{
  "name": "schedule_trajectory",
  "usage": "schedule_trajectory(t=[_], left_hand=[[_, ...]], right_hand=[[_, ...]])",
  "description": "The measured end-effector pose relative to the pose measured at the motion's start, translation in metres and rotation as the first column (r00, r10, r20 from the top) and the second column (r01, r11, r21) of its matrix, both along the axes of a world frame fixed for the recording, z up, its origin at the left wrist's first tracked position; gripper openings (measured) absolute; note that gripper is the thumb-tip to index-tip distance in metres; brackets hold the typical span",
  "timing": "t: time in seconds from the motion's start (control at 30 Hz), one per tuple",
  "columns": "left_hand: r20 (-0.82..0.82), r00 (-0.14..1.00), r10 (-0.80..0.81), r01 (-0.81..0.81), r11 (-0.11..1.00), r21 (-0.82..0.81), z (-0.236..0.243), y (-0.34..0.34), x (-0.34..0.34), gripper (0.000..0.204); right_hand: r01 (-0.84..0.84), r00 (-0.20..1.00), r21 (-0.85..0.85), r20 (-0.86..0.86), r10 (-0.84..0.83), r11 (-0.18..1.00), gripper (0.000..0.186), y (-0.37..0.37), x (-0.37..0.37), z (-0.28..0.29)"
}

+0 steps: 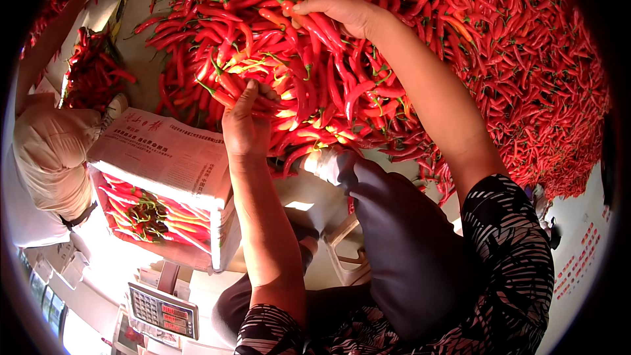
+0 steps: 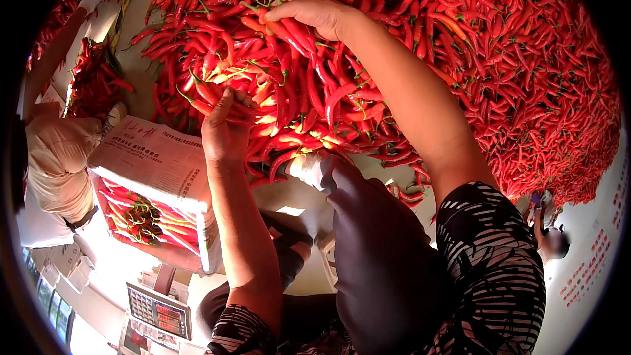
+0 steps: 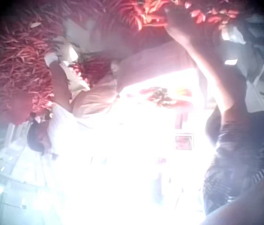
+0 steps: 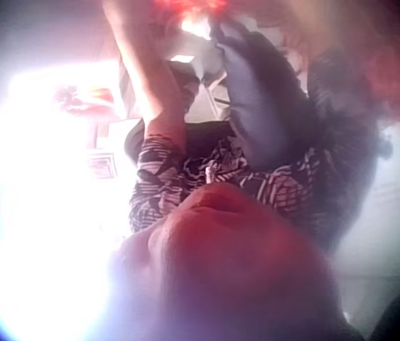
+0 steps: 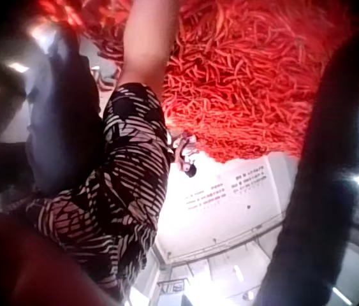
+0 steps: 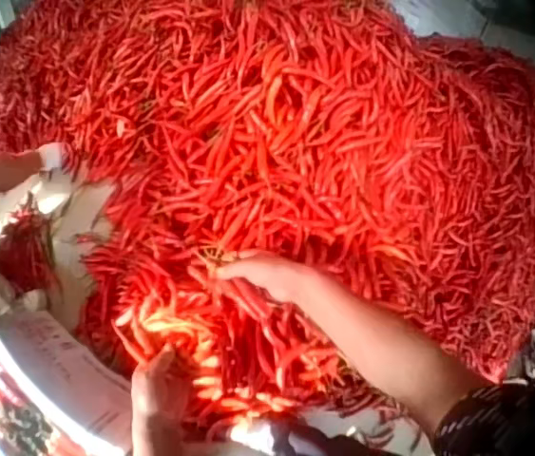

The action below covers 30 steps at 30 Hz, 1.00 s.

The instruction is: The person sorts red chili peppers by hand from a large pile on the floor and places them into a cardboard box lined with newspaper.

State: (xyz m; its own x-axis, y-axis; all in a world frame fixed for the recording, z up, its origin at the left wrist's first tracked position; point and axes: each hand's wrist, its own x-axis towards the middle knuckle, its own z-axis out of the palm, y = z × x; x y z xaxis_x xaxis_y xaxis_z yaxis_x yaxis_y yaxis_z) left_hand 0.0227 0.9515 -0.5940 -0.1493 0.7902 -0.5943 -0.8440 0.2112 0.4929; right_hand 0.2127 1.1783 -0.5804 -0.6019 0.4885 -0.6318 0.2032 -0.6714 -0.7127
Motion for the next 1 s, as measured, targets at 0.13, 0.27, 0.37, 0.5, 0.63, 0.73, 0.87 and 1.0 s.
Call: schedule_trajectory(t=[0.13,0.27,0.37,0.5,0.63,0.73,0.87,1.0], left_hand=[[-0.052,0.999,0.008,-0.011,0.997,-0.07,0.007,0.019,-0.007,0.013],[-0.564,0.765,-0.309,0.191,0.947,-0.26,-0.001,0.028,0.01,0.025],[-0.525,0.782,-0.336,0.268,0.942,-0.203,-0.009,0.03,0.034,0.029],[-0.485,0.819,-0.307,0.254,0.952,-0.172,-0.021,0.018,0.039,0.026],[-0.078,0.98,-0.185,0.169,0.97,-0.173,-0.016,0.002,0.018,0.027],[0.15,0.98,-0.13,0.142,0.987,-0.074,-0.025,-0.005,0.01,0.03],[0.263,0.964,-0.036,0.033,0.999,0.015,0.002,-0.004,0.021,0.032],[0.163,0.986,-0.012,0.009,1.0,0.019,0.035,0.006,0.036,0.033]], right_hand=[[0.215,0.977,0.159,-0.026,-0.213,0.964,0.039,0.006,-0.004,0.002],[-0.282,0.925,0.627,0.378,0.032,0.726,0.052,0.024,-0.034,-0.012],[-0.657,0.719,0.694,0.694,-0.035,0.295,0.04,0.004,-0.064,-0.011],[-0.841,0.524,0.516,0.852,0.008,0.164,0.023,-0.007,-0.093,-0.022],[-0.849,0.47,0.403,0.871,0.141,0.34,0.022,-0.003,-0.09,-0.003],[-0.706,0.657,0.289,0.609,0.445,0.646,0.039,0.014,-0.063,-0.011],[-0.21,0.965,0.192,0.199,0.172,0.959,0.062,-0.037,-0.024,-0.001],[-0.158,0.982,0.026,-0.1,0.16,0.987,0.063,-0.082,0.002,-0.002]])
